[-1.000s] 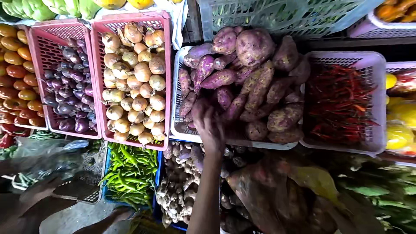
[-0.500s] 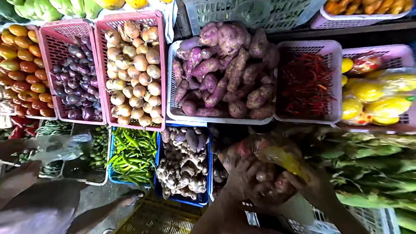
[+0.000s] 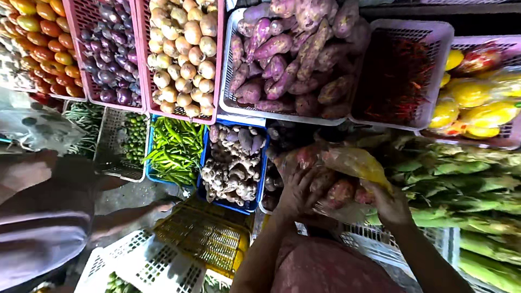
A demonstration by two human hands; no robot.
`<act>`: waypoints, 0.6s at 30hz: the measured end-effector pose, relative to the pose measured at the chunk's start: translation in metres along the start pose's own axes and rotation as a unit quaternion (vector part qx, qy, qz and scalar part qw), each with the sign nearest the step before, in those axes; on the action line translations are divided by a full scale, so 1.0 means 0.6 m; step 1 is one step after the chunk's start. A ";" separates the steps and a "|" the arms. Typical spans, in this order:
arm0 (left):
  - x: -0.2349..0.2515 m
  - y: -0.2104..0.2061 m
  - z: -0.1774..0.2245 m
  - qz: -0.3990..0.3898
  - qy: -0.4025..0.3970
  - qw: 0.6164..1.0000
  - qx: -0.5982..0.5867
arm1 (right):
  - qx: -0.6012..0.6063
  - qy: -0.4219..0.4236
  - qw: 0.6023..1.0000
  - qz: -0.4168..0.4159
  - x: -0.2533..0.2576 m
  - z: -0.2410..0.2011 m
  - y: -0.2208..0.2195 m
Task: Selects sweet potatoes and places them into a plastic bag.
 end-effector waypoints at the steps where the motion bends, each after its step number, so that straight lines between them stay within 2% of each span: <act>1: -0.001 0.002 -0.002 -0.004 0.006 1.000 -0.004 | 0.001 -0.003 1.000 0.000 -0.001 -0.003 -0.001; 7: -0.013 -0.014 -0.026 0.007 0.064 0.998 -0.005 | -0.008 -0.009 1.000 -0.020 0.019 0.001 0.000; 11: -0.017 0.019 -0.033 0.040 0.117 0.992 0.033 | 0.050 -0.033 0.998 -0.028 0.020 -0.007 0.003; 13: -0.025 0.026 -0.051 0.028 0.167 0.985 0.029 | 0.070 -0.043 0.996 -0.028 0.024 -0.005 0.007; 18: -0.040 0.040 -0.059 0.078 0.222 0.972 0.001 | 0.043 -0.041 0.998 -0.037 0.027 0.002 0.010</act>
Point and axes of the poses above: each hand's wrist, its own x-axis towards the middle knuckle, its own y-axis out of the back of the hand, z = x × y, the point moved 9 cm from there along x, towards the middle knuckle, and after that the axes turned 7 degrees about -x, right-handed, at the moved point
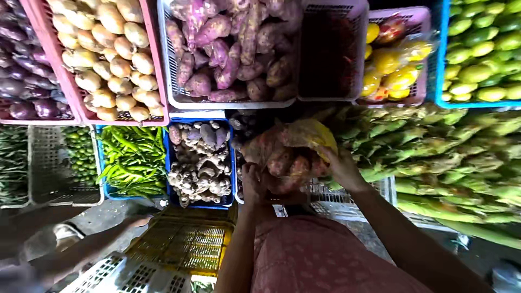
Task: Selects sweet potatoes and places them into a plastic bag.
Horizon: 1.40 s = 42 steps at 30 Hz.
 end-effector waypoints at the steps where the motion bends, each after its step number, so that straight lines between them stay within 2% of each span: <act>1: 0.002 0.003 -0.009 0.009 0.010 1.000 -0.020 | -0.010 0.004 1.000 -0.005 -0.001 -0.004 -0.002; 5: -0.004 0.005 -0.047 -0.026 0.109 0.993 -0.026 | -0.054 0.020 0.998 -0.027 -0.012 -0.005 -0.007; 7: -0.013 -0.005 -0.055 -0.099 0.193 0.976 0.021 | -0.060 0.012 0.998 -0.019 -0.013 -0.007 -0.006; 9: -0.028 -0.022 -0.058 -0.174 0.233 0.956 0.032 | -0.061 0.003 0.998 -0.001 -0.010 -0.010 -0.002; 14: -0.047 -0.012 -0.001 -0.208 0.083 0.974 -0.028 | -0.043 -0.023 0.998 0.027 -0.002 -0.022 0.004; 21: -0.060 -0.001 0.001 -0.163 0.044 0.977 -0.131 | -0.039 -0.019 0.998 0.035 -0.012 -0.042 0.008; 24: -0.055 0.027 -0.004 -0.125 0.074 0.973 -0.180 | -0.032 -0.005 0.999 0.030 -0.027 -0.074 0.002; 26: -0.035 0.056 0.000 -0.079 0.108 0.978 -0.158 | -0.008 -0.018 0.999 0.033 -0.035 -0.088 -0.009; 28: -0.010 0.081 0.014 -0.029 0.119 0.991 -0.058 | 0.009 -0.038 0.999 0.020 -0.042 -0.084 -0.024; 30: 0.025 0.087 0.052 -0.018 0.052 0.998 0.010 | 0.003 -0.033 0.999 0.008 -0.031 -0.085 -0.041; 32: 0.035 0.055 0.112 -0.061 -0.045 0.997 0.032 | -0.007 -0.018 1.000 -0.006 -0.020 -0.086 -0.050; 34: 0.022 -0.007 0.148 -0.130 -0.110 0.981 0.090 | -0.012 -0.007 1.000 -0.009 -0.020 -0.082 -0.050; 36: 0.016 -0.049 0.152 -0.196 -0.105 0.961 0.166 | -0.020 0.005 1.000 -0.010 -0.018 -0.083 -0.055; 39: 0.024 -0.064 0.152 -0.259 -0.093 0.943 0.189 | -0.032 0.008 0.999 -0.004 -0.020 -0.073 -0.059; 42: 0.069 -0.075 0.137 -0.292 -0.092 0.921 0.242 | -0.021 -0.002 1.000 -0.006 -0.022 -0.069 -0.058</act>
Point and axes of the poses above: each hand's wrist, its own x-axis towards the middle knuckle, its own y-axis out of the back of the hand, z = x × y, the point moved 9 cm from there along x, towards the middle knuckle, and after that the axes turned 7 degrees about -x, right-handed, at the moved point
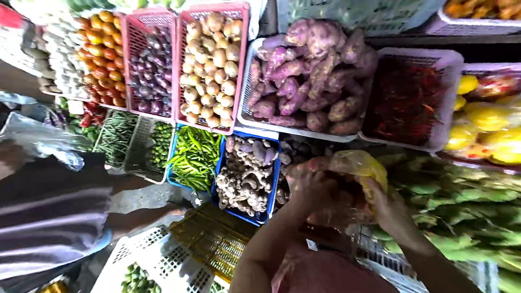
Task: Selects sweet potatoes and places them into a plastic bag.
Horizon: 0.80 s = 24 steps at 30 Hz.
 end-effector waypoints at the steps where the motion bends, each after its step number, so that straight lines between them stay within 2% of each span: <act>1: 0.014 -0.007 -0.009 -0.023 0.002 0.999 0.026 | 0.001 0.003 1.000 -0.006 -0.001 -0.001 -0.001; 5: 0.037 -0.019 -0.015 -0.051 -0.012 0.995 0.083 | -0.004 0.002 1.000 -0.004 0.007 0.003 0.003; 8: 0.014 0.029 -0.018 -0.085 0.025 0.996 0.020 | 0.027 -0.020 0.999 0.012 0.021 0.018 0.011; 9: 0.004 0.056 -0.025 -0.072 0.014 0.997 -0.024 | 0.037 -0.028 0.999 0.018 0.026 0.026 0.014; 11: -0.030 0.131 -0.042 -0.002 -0.039 0.983 -0.182 | 0.038 -0.036 0.998 0.031 0.030 0.038 0.020; 13: -0.055 0.221 -0.071 0.083 -0.067 0.939 -0.327 | 0.029 -0.041 0.998 0.041 0.031 0.038 0.025; 15: -0.061 0.318 -0.098 0.182 -0.056 0.908 -0.373 | 0.030 -0.037 0.998 0.048 0.035 0.038 0.026; 18: -0.033 0.445 -0.143 0.336 -0.044 0.873 -0.351 | 0.037 -0.024 0.998 0.035 0.032 0.034 0.023; 20: 0.004 0.484 -0.159 0.350 -0.020 0.892 -0.285 | 0.046 -0.031 0.998 0.035 0.029 0.037 0.019; 22: 0.015 0.471 -0.133 0.349 -0.001 0.922 -0.170 | 0.057 -0.030 0.997 0.030 0.026 0.037 0.017; 24: 0.010 0.398 -0.074 0.306 -0.027 0.943 -0.126 | 0.074 -0.024 0.996 0.032 0.026 0.035 0.017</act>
Point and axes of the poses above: each hand's wrist, its own x-axis towards the middle knuckle, its own y-axis out of the back of the hand, z = x × y, the point moved 9 cm from there along x, towards the middle knuckle, and after that the axes turned 7 degrees about -x, right-handed, at the moved point
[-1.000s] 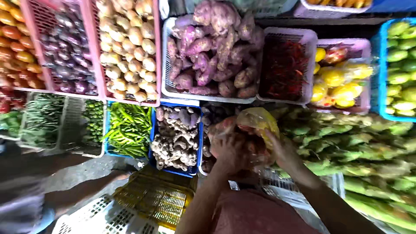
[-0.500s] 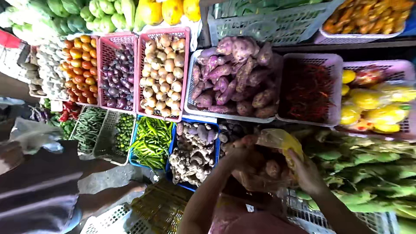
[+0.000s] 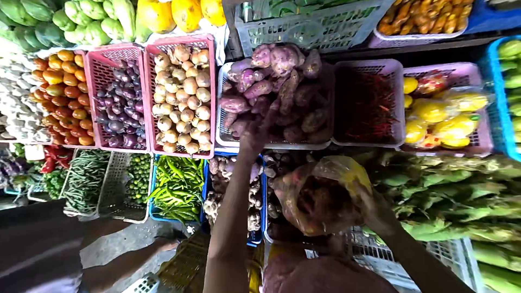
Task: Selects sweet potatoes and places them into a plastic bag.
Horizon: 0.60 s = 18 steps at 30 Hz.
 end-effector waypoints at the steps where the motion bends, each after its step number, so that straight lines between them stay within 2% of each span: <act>1: -0.034 -0.059 0.015 -0.075 -0.004 0.997 -0.022 | 0.007 -0.005 1.000 -0.002 -0.001 -0.001 -0.002; 3: -0.124 -0.196 0.041 -0.269 0.009 0.961 -0.056 | 0.017 -0.036 0.999 -0.006 -0.006 -0.011 -0.007; 4: -0.176 -0.254 0.051 -0.341 0.019 0.939 -0.037 | 0.013 -0.047 0.999 -0.014 -0.012 -0.020 -0.010; 5: -0.223 -0.301 0.049 -0.371 0.025 0.928 -0.011 | 0.007 -0.049 0.998 -0.025 -0.018 -0.023 -0.013; 7: -0.274 -0.364 0.011 -0.326 0.041 0.944 0.040 | -0.010 -0.027 0.999 -0.040 -0.019 -0.025 -0.014; 9: -0.292 -0.384 -0.016 -0.260 0.082 0.961 0.034 | -0.024 -0.014 0.998 -0.050 -0.016 -0.022 -0.008; 14: -0.270 -0.367 -0.017 -0.271 0.168 0.948 0.006 | -0.009 0.000 0.998 -0.060 -0.023 -0.022 -0.015; 16: -0.264 -0.370 -0.016 -0.278 0.181 0.943 -0.017 | 0.000 -0.003 0.998 -0.059 -0.024 -0.022 -0.015; 18: -0.265 -0.362 -0.002 -0.262 0.149 0.950 -0.079 | 0.000 -0.019 0.999 -0.046 -0.017 -0.016 -0.009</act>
Point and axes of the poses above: each hand's wrist, its own x-axis towards the middle knuckle, its own y-axis out of the back of the hand, z = x × y, the point moved 9 cm from there along x, towards the middle knuckle, and after that the axes turned 7 degrees about -x, right-handed, at the moved point
